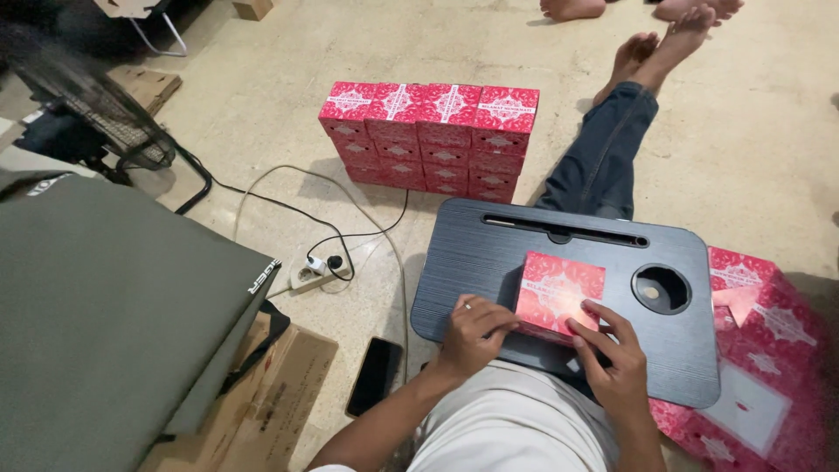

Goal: The person assembles small red and white patterned boxes by folding flat cardboard pieces on a grey tray. They fold the sides and tabs to form the box structure and then place the completed box on a stack of similar boxes.

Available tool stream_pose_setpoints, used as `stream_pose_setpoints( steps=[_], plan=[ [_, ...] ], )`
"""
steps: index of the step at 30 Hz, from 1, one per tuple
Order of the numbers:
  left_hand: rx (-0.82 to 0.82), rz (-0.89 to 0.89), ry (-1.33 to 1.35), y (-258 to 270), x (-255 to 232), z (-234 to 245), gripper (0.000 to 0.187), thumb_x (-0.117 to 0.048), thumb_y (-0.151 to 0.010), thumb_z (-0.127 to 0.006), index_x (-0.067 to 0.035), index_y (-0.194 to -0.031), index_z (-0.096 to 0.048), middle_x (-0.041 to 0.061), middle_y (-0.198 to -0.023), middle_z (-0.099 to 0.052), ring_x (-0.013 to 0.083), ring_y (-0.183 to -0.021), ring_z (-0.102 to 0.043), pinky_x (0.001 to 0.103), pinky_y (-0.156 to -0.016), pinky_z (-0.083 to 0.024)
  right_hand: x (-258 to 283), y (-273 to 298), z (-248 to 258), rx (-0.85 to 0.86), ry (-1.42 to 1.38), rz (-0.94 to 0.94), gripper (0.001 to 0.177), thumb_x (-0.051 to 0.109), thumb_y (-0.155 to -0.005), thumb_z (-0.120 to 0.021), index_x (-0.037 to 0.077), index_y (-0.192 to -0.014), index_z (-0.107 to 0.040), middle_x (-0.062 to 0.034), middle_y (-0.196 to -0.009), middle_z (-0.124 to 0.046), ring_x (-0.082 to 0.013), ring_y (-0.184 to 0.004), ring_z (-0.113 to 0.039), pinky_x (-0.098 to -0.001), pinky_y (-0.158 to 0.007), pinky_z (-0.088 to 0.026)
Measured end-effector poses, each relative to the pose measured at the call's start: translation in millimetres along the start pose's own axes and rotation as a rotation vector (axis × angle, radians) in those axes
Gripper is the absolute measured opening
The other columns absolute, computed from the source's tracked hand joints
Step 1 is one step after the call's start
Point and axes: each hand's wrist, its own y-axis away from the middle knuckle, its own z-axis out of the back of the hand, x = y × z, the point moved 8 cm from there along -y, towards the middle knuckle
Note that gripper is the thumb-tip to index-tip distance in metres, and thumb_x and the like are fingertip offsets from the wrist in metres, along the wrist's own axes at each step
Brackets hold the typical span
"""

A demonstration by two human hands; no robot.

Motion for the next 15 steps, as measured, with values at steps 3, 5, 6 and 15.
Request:
stream_pose_setpoints(
  steps=[3,5,6,15],
  plan=[
    [-0.034,-0.061,0.008,4.2,-3.4,-2.3,0.024,0.009,-0.083,-0.082,-0.011,-0.094,-0.075,0.001,-0.091,-0.073,0.0171,-0.078,-0.069,0.037,-0.081,-0.046,-0.1,0.6,0.0,0.011,-0.024,-0.032,0.025,0.008,-0.094,-0.066,0.011,-0.118,-0.076,-0.0127,-0.139,-0.063,-0.0237,-0.129,-0.060,-0.0330,-0.102,-0.051],
    [-0.054,-0.074,0.009,2.9,-0.1,-3.5,0.019,0.006,-0.087,-0.079,-0.013,-0.093,-0.076,0.000,-0.091,-0.074,0.0170,-0.077,-0.068,0.037,-0.079,-0.044,-5.4,1.6,-0.9,0.002,-0.016,-0.034,0.026,0.007,-0.094,-0.067,0.011,-0.118,-0.076,-0.0128,-0.139,-0.063,-0.0237,-0.127,-0.060,-0.0327,-0.100,-0.051],
    [-0.078,-0.088,0.006,2.6,1.0,-3.4,0.017,0.002,-0.091,-0.075,-0.015,-0.092,-0.076,-0.002,-0.091,-0.074,0.0170,-0.077,-0.068,0.037,-0.078,-0.041,-8.1,2.2,-1.0,-0.005,-0.010,-0.031,0.026,0.007,-0.094,-0.068,0.012,-0.118,-0.076,-0.0129,-0.138,-0.063,-0.0237,-0.125,-0.059,-0.0324,-0.098,-0.051],
    [-0.078,-0.109,-0.109,9.3,3.0,-6.9,0.021,-0.002,-0.083,-0.085,-0.018,-0.095,-0.080,0.004,-0.094,-0.067,0.0247,-0.087,-0.055,0.039,-0.075,-0.040,0.6,-4.6,3.3,0.023,0.015,0.038,0.024,0.009,-0.094,-0.069,0.012,-0.117,-0.076,-0.0124,-0.136,-0.063,-0.0272,-0.126,-0.058,-0.0352,-0.095,-0.053]
  ],
)
